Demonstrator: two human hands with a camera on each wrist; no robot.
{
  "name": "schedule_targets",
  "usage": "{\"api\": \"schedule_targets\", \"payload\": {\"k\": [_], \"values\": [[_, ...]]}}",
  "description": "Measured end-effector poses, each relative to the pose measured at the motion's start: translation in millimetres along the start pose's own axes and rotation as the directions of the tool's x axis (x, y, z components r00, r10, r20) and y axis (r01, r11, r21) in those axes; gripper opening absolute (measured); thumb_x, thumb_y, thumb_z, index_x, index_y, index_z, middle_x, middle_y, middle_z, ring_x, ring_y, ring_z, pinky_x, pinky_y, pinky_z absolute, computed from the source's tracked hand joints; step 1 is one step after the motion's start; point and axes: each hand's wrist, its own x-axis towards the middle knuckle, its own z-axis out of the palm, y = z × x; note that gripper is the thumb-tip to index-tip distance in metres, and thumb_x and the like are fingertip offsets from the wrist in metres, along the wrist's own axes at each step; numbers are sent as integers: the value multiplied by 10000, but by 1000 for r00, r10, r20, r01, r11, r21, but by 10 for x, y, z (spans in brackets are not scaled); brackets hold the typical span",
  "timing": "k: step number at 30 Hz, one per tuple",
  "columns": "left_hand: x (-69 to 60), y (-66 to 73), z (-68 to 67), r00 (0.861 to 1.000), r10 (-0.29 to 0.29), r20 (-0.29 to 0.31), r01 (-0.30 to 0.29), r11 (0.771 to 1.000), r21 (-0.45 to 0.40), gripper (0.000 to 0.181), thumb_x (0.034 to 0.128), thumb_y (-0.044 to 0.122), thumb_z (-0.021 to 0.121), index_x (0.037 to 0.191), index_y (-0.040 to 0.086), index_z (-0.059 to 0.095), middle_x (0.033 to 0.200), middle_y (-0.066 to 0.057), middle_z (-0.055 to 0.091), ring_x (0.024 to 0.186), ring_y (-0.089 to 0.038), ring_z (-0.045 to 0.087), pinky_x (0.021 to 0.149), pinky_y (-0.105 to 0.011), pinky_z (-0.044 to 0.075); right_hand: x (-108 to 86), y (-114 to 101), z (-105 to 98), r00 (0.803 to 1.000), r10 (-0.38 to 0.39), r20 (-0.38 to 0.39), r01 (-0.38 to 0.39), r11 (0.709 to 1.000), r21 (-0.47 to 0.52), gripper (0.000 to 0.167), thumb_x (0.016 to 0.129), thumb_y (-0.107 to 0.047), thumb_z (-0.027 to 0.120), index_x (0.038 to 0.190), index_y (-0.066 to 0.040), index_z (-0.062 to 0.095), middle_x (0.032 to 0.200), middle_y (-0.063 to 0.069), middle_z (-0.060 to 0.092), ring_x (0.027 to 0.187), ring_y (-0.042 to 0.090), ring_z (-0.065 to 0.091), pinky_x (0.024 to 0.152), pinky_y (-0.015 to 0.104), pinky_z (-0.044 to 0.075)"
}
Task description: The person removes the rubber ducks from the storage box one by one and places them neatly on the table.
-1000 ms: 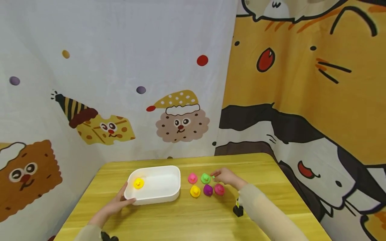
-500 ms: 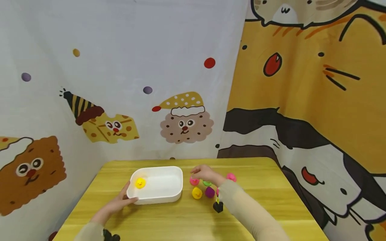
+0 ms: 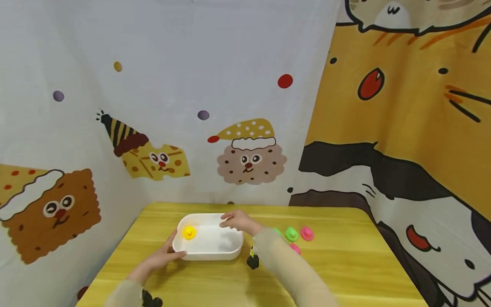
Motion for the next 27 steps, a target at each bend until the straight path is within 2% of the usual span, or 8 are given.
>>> {"api": "schedule_targets", "payload": {"k": [5, 11, 15, 20, 23, 27], "values": [[3, 0, 20, 1000, -8, -8, 8, 1000, -13, 1010, 882, 249, 732, 1550, 39, 4, 1548, -333, 81, 1371, -522, 204, 1062, -672, 206, 182, -77, 145, 999, -39, 6, 39, 999, 10, 492, 880, -290, 722, 1308, -75, 607, 1171, 84, 649, 1040, 337, 599, 870, 575, 472], [5, 22, 13, 1000, 5, -7, -5, 999, -41, 1006, 883, 238, 730, 1551, 42, 3, 1553, -327, 74, 1373, -511, 208, 1062, -671, 208, 378, -153, 326, 1000, -26, -15, 26, 999, 37, 509, 858, -288, 747, 1294, -62, 612, 1156, 83, 656, 1061, 342, 599, 870, 561, 476], [-25, 44, 5, 999, 42, 10, -41, 999, -26, 1024, 884, 291, 725, 1539, 8, -10, 1531, -366, 74, 1348, -522, 251, 1052, -647, 262, 486, -165, 488, 1000, 5, -17, -4, 998, 61, 468, 860, -263, 748, 1268, -66, 630, 1124, 69, 657, 1057, 349, 588, 887, 576, 465], [-40, 54, 7, 996, 82, 26, -82, 997, -2, 1064, 874, 357, 722, 1526, -21, -29, 1515, -388, 96, 1314, -508, 316, 1039, -607, 321, 588, -162, 668, 1000, 24, -6, -24, 998, 60, 405, 862, -245, 744, 1226, -92, 654, 1117, 48, 656, 1047, 340, 588, 841, 545, 484], [-23, 40, 5, 997, 69, 28, -68, 997, -26, 1046, 883, 325, 719, 1535, 2, -32, 1532, -364, 86, 1322, -489, 324, 1047, -599, 319, 639, -163, 746, 1000, 27, -4, -27, 997, 70, 390, 858, -248, 747, 1208, -98, 659, 1099, 41, 655, 1035, 325, 592, 826, 538, 487], [3, -6, -7, 997, 65, 36, -62, 996, -69, 980, 915, 200, 690, 1536, 8, -44, 1521, -377, 111, 1273, -465, 412, 1012, -561, 388, 704, -151, 832, 999, 35, 6, -35, 994, 106, 391, 859, -242, 748, 1211, -100, 656, 1141, 71, 634, 1047, 325, 588, 842, 559, 478]]}}
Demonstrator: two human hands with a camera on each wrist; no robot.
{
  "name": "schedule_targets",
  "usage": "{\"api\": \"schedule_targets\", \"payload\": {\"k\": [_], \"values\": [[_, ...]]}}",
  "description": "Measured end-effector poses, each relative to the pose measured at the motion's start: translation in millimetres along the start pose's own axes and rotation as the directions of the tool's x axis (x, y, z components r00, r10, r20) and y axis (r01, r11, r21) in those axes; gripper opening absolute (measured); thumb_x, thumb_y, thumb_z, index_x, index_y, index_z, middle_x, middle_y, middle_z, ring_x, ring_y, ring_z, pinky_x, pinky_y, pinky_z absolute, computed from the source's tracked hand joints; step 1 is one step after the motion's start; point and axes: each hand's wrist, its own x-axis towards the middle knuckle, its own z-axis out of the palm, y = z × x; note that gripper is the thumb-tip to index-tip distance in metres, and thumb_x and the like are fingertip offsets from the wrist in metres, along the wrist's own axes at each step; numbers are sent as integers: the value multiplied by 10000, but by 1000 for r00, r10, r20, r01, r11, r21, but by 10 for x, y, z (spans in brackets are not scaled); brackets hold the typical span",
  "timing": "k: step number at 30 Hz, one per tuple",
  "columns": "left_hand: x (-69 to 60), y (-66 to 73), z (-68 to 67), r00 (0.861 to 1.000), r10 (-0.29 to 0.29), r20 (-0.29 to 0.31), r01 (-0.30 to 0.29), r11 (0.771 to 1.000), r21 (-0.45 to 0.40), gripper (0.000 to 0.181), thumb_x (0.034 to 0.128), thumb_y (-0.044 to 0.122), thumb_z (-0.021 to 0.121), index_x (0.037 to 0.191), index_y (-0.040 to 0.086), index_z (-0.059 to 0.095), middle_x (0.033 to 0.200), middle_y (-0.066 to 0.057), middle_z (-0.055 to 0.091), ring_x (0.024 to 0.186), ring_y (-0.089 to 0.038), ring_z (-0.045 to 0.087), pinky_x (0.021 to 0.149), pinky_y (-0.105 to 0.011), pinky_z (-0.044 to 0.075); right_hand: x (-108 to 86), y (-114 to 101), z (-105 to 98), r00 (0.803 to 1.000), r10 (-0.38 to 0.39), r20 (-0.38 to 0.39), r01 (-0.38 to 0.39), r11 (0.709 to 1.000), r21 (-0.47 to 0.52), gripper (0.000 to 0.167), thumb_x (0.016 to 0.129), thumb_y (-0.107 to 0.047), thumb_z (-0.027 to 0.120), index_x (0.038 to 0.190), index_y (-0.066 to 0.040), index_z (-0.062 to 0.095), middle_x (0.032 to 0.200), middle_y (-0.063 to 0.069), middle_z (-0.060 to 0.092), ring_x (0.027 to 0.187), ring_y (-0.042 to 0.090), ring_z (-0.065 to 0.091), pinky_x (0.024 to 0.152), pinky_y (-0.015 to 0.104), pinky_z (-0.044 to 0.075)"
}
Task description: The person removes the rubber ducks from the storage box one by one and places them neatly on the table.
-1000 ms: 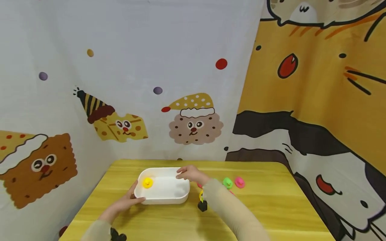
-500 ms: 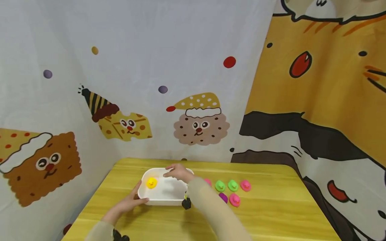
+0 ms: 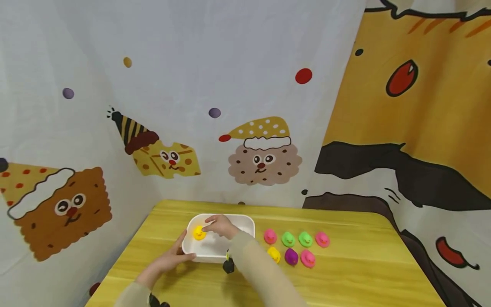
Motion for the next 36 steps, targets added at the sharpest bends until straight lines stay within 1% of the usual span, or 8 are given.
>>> {"api": "schedule_targets", "payload": {"k": [6, 12, 16, 19, 23, 26, 31, 36], "values": [[-20, 36, -1, 1000, -12, 26, 12, 1000, -18, 982, 926, 184, 677, 1539, 38, -77, 1511, -381, 148, 1260, -444, 443, 995, -547, 412, 34, 20, 99, 1000, -12, 22, 12, 1000, 22, 473, 868, -237, 745, 1296, -87, 611, 1318, 171, 552, 1173, 356, 531, 872, 608, 461], [-18, 64, 10, 997, 28, 77, -27, 999, -18, 994, 937, 193, 664, 1524, 20, -119, 1470, -405, 230, 1217, -414, 487, 959, -486, 459, -19, 14, 176, 997, -15, 77, 12, 999, 38, 567, 887, -213, 720, 1398, -75, 516, 1452, 198, 440, 1289, 386, 442, 931, 665, 399], [-10, 58, 17, 997, 31, 75, -31, 1000, -3, 1004, 932, 212, 671, 1525, 21, -116, 1438, -410, 292, 1179, -372, 517, 950, -462, 461, -16, 44, 225, 997, -6, 77, 4, 1000, 23, 586, 897, -195, 703, 1429, -86, 481, 1481, 183, 409, 1309, 389, 415, 929, 667, 400], [-10, 60, 19, 998, 27, 59, -27, 1000, 11, 1005, 928, 225, 676, 1527, 19, -105, 1444, -411, 281, 1185, -380, 509, 963, -472, 449, -4, 60, 268, 998, -5, 59, 5, 1000, 6, 576, 894, -163, 695, 1424, -79, 486, 1477, 177, 417, 1299, 381, 424, 905, 651, 425], [-18, 73, 20, 999, 13, 41, -14, 999, 39, 994, 934, 244, 666, 1527, 17, -98, 1452, -407, 271, 1203, -385, 494, 972, -458, 443, 25, 84, 329, 1000, -1, 26, 1, 1000, -7, 538, 880, -125, 699, 1387, -64, 527, 1448, 159, 458, 1233, 342, 475, 856, 607, 465], [-30, 84, 19, 999, -4, 33, 3, 999, 37, 989, 934, 236, 667, 1531, 25, -93, 1467, -398, 253, 1232, -404, 470, 992, -483, 423, 52, 100, 370, 1000, 0, 3, 0, 1000, -23, 478, 860, -107, 715, 1318, -53, 589, 1391, 155, 513, 1108, 289, 518, 741, 497, 496], [-41, 76, 16, 1000, -26, 17, 26, 999, 24, 998, 916, 230, 692, 1542, 42, -63, 1514, -378, 147, 1305, -458, 374, 1045, -569, 339, 91, 137, 444, 999, 5, -33, -7, 997, -74, 358, 828, -120, 760, 1169, -52, 673, 1245, 129, 610, 870, 204, 516, 549, 303, 390], [-43, 58, 7, 1000, -3, 23, 2, 999, 40, 999, 923, 253, 682, 1531, 15, -74, 1483, -401, 203, 1277, -445, 413, 1035, -526, 372, 99, 170, 518, 997, -24, -75, 16, 994, -110, 316, 816, -152, 781, 1094, -34, 689, 1097, 70, 652, 769, 165, 517, 613, 277, 465]]}}
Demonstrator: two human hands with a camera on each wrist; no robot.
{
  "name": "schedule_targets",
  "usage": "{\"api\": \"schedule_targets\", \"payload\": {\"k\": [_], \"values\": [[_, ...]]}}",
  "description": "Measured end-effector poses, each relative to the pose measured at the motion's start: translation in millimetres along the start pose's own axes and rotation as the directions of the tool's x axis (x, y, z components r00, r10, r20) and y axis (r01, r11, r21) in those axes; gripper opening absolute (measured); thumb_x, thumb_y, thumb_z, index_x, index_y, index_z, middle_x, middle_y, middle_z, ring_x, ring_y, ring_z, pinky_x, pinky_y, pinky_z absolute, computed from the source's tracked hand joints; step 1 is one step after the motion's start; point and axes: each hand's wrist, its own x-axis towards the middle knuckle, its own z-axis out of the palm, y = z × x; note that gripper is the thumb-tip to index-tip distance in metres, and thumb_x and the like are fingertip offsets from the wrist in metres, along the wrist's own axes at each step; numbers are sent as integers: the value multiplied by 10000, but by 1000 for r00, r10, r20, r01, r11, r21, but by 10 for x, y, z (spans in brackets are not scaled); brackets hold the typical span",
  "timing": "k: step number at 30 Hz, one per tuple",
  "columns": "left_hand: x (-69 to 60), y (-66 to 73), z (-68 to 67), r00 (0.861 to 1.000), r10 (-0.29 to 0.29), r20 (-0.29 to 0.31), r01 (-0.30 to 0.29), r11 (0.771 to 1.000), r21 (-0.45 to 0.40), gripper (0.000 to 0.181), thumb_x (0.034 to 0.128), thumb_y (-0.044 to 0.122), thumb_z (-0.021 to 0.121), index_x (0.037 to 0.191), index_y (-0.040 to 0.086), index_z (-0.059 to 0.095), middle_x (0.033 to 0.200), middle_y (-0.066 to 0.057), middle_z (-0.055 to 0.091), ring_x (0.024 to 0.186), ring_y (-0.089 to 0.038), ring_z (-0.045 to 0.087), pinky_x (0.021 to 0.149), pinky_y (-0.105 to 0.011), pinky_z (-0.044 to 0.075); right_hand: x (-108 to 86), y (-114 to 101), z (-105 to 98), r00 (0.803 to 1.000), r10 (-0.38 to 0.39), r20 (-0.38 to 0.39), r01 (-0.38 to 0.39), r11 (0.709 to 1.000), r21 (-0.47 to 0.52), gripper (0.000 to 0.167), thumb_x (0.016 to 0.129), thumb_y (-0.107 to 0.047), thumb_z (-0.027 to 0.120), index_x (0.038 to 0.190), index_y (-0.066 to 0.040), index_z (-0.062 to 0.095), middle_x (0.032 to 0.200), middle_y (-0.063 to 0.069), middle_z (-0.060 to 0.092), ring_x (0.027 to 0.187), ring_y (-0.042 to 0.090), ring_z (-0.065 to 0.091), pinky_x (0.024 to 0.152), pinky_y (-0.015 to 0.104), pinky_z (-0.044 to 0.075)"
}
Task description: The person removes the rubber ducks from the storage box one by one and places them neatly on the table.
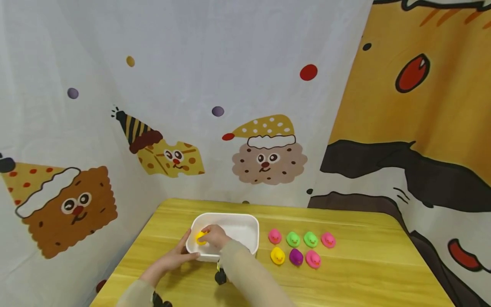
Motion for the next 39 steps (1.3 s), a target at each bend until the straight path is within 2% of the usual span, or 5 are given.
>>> {"api": "schedule_targets", "payload": {"k": [8, 16, 24, 32, 39], "values": [[7, 10, 63, 1000, 24, 18, -24, 999, -22, 990, 922, 220, 682, 1530, 6, -70, 1467, -412, 229, 1260, -435, 433, 1016, -505, 393, -98, -44, -7, 999, -16, -50, 14, 1000, -27, 232, 792, -104, 791, 993, -18, 711, 1010, 64, 657, 907, 203, 556, 889, 419, 489], [39, 17, 59, 998, 52, 31, -52, 999, -12, 1011, 920, 267, 682, 1523, 2, -84, 1437, -427, 271, 1220, -391, 475, 983, -408, 429, -151, -83, -121, 999, -9, -46, 7, 999, -37, 229, 804, -111, 784, 1004, -24, 715, 968, 31, 652, 845, 162, 541, 839, 375, 506], [40, 33, 33, 1000, 0, -18, -1, 1000, -28, 1009, 902, 214, 706, 1539, 28, -53, 1483, -396, 214, 1292, -469, 386, 1041, -578, 333, -97, -94, -241, 997, -55, -59, 51, 997, -62, 239, 809, -135, 778, 1014, -28, 720, 971, 40, 670, 833, 172, 542, 762, 372, 501], [-8, -2, 7, 1000, 16, -7, -16, 998, -66, 996, 912, 167, 690, 1525, -6, -76, 1504, -392, 146, 1281, -447, 408, 1023, -482, 368, -128, -174, -323, 996, -79, -53, 76, 996, -55, 226, 808, -143, 787, 1013, -67, 732, 979, 32, 690, 829, 155, 571, 731, 349, 512], [12, -15, 14, 1000, 0, -8, -1, 999, -50, 994, 915, 176, 690, 1527, -2, -73, 1515, -387, 101, 1298, -458, 377, 1044, -529, 342, -200, -177, -449, 995, -96, -40, 94, 993, -65, 227, 805, -161, 794, 1009, -80, 736, 975, 11, 698, 853, 141, 598, 765, 345, 520]]}}
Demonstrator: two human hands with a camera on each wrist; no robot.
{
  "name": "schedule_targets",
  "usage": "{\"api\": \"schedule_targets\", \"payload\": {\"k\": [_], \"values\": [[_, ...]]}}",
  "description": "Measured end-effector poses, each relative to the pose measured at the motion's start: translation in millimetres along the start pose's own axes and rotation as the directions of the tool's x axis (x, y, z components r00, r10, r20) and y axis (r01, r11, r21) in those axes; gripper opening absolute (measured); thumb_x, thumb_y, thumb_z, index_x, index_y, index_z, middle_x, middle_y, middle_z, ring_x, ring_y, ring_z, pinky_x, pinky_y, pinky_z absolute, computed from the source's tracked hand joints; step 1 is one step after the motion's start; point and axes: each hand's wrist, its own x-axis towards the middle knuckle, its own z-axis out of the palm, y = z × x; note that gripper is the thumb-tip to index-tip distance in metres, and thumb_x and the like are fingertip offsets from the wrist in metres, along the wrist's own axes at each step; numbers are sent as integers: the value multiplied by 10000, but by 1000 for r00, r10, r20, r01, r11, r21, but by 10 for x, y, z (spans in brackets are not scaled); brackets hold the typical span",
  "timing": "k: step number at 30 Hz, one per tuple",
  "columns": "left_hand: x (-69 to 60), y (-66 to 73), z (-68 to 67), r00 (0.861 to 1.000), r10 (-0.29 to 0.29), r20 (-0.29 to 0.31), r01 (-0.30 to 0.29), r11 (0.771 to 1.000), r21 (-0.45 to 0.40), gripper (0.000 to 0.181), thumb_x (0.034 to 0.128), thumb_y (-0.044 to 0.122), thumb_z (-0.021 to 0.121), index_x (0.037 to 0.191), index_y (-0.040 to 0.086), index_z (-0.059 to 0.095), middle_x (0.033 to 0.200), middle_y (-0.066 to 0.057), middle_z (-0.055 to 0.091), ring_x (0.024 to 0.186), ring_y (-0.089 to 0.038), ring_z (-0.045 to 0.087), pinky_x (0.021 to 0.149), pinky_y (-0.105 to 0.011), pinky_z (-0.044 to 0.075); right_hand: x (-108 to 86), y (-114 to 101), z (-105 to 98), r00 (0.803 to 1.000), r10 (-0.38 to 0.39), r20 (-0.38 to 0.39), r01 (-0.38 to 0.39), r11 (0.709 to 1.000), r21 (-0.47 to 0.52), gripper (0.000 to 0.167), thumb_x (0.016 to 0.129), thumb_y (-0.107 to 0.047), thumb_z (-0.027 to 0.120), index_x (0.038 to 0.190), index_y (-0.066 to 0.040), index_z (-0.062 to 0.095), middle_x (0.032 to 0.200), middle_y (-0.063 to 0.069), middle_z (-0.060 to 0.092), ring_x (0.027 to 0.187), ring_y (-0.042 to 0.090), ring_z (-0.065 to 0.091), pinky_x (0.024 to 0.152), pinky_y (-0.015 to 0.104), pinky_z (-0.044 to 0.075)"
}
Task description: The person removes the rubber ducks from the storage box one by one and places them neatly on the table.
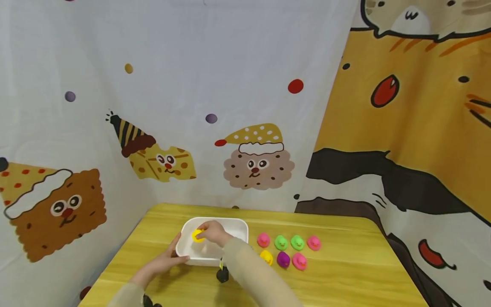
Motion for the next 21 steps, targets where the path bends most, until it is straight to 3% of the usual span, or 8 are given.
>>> {"api": "schedule_targets", "payload": {"k": [12, 21], "values": [[-33, 53, -6, 997, -69, -43, 69, 998, 10, 1016, 880, 222, 726, 1546, 39, -19, 1540, -354, 54, 1380, -510, 167, 1084, -650, 177, -169, -24, -195, 999, -27, 39, 29, 999, -35, 230, 826, -209, 781, 1034, -122, 735, 1053, 12, 675, 972, 198, 602, 841, 403, 508], [-9, 54, -3, 995, -93, -39, 94, 996, 13, 1015, 884, 235, 720, 1551, 62, -25, 1553, -332, 9, 1397, -515, 96, 1088, -665, 121, -277, -27, -397, 1000, -20, 21, 21, 999, -46, 241, 830, -194, 776, 1052, -113, 728, 1075, 37, 668, 991, 215, 595, 862, 406, 503]]}}
